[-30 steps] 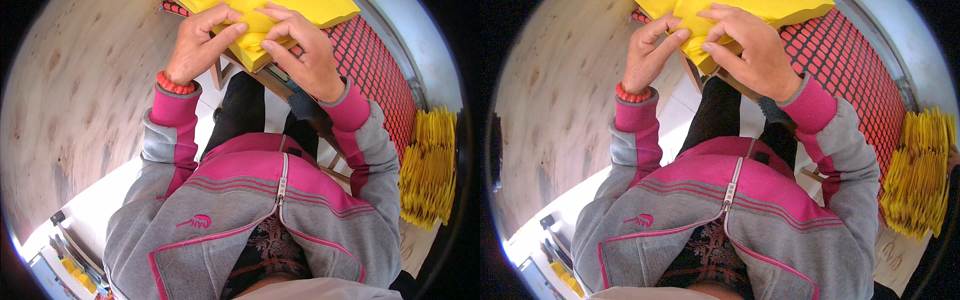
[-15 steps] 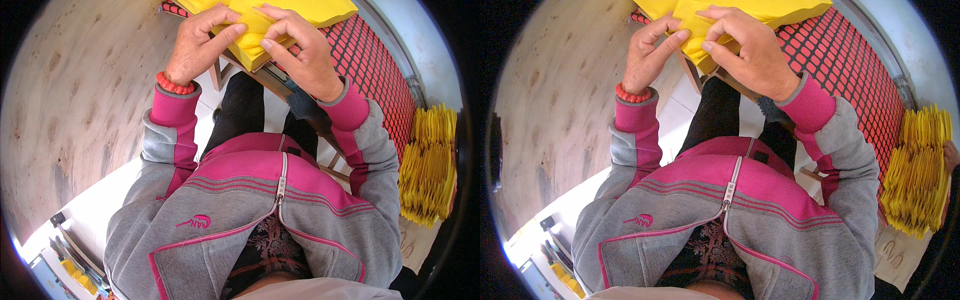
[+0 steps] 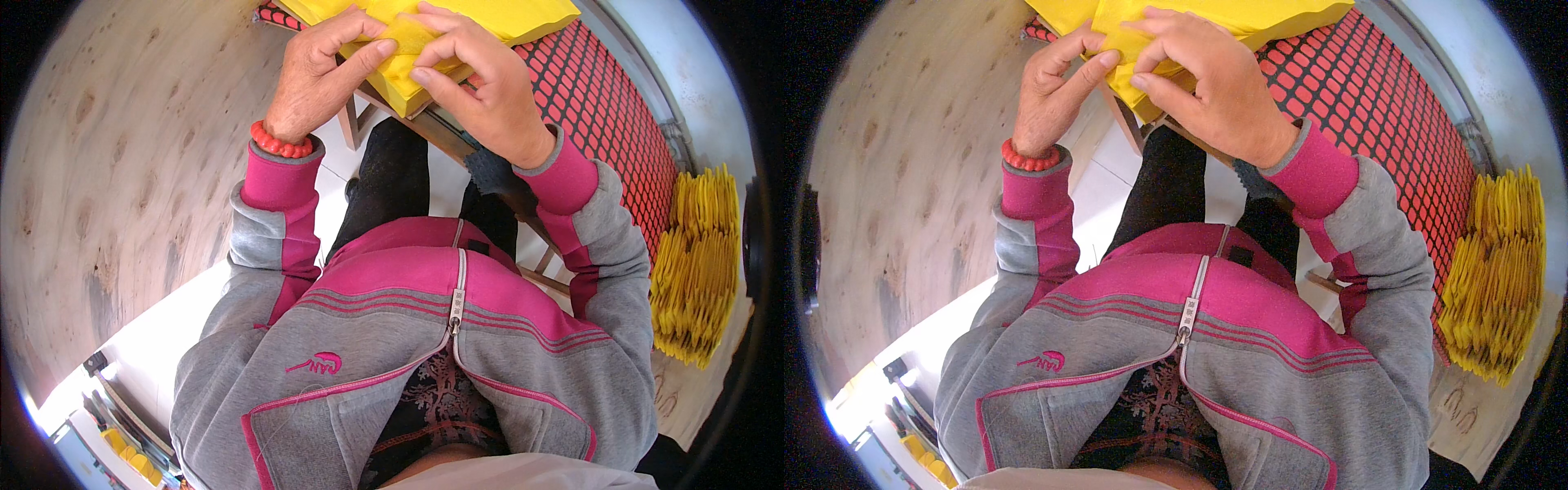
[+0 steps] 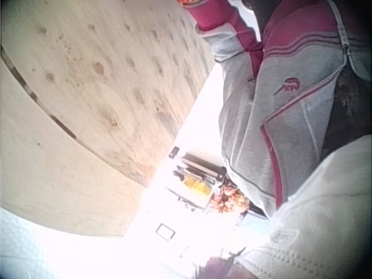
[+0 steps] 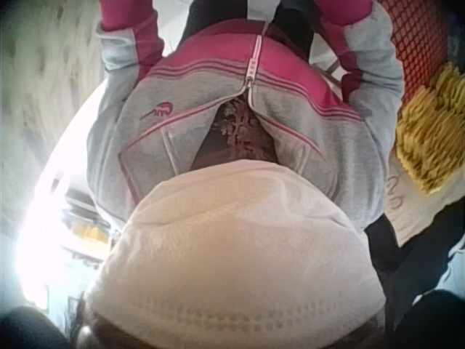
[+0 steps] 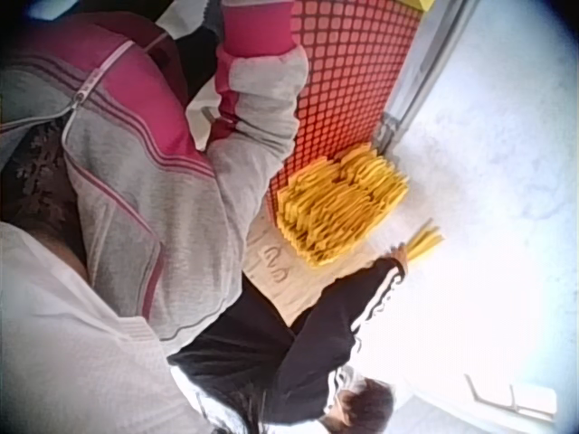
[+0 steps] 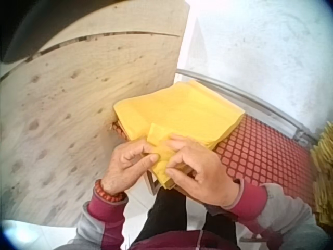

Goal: The person repeatedly folds yellow paper sheets on a patterned table, pressing creases and stacking the folded pieces. The person handles the sheets one at a time, aligning edges and smoothing folds before placing them into a growing stack.

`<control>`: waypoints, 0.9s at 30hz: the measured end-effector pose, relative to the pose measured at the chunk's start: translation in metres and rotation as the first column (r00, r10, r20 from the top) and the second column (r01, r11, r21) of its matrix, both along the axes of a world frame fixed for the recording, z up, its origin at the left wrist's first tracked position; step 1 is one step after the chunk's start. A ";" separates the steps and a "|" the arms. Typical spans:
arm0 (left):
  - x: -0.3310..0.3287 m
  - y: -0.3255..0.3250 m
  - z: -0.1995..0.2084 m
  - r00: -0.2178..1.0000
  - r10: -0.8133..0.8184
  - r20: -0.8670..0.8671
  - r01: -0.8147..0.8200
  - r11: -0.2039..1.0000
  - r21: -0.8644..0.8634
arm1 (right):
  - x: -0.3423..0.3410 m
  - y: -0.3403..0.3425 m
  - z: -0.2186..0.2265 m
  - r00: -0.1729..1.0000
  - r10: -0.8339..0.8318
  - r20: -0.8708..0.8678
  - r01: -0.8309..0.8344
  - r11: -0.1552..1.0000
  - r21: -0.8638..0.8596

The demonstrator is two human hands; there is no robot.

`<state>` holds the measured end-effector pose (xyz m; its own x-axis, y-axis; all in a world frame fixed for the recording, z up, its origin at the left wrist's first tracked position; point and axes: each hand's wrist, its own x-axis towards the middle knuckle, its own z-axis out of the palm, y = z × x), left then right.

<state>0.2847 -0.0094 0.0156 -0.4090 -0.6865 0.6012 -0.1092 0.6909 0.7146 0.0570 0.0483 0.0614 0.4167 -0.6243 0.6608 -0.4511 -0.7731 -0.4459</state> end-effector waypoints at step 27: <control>-0.004 0.008 0.014 0.999 -0.047 0.026 0.047 0.999 0.025 | -0.001 -0.002 -0.006 0.998 0.001 0.058 -0.004 0.999 0.049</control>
<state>0.2805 -0.0010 0.0301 -0.4568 -0.6805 0.5729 -0.0964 0.6781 0.7287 0.0565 0.0464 0.0557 0.3798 -0.6560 0.6523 -0.4216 -0.7504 -0.5092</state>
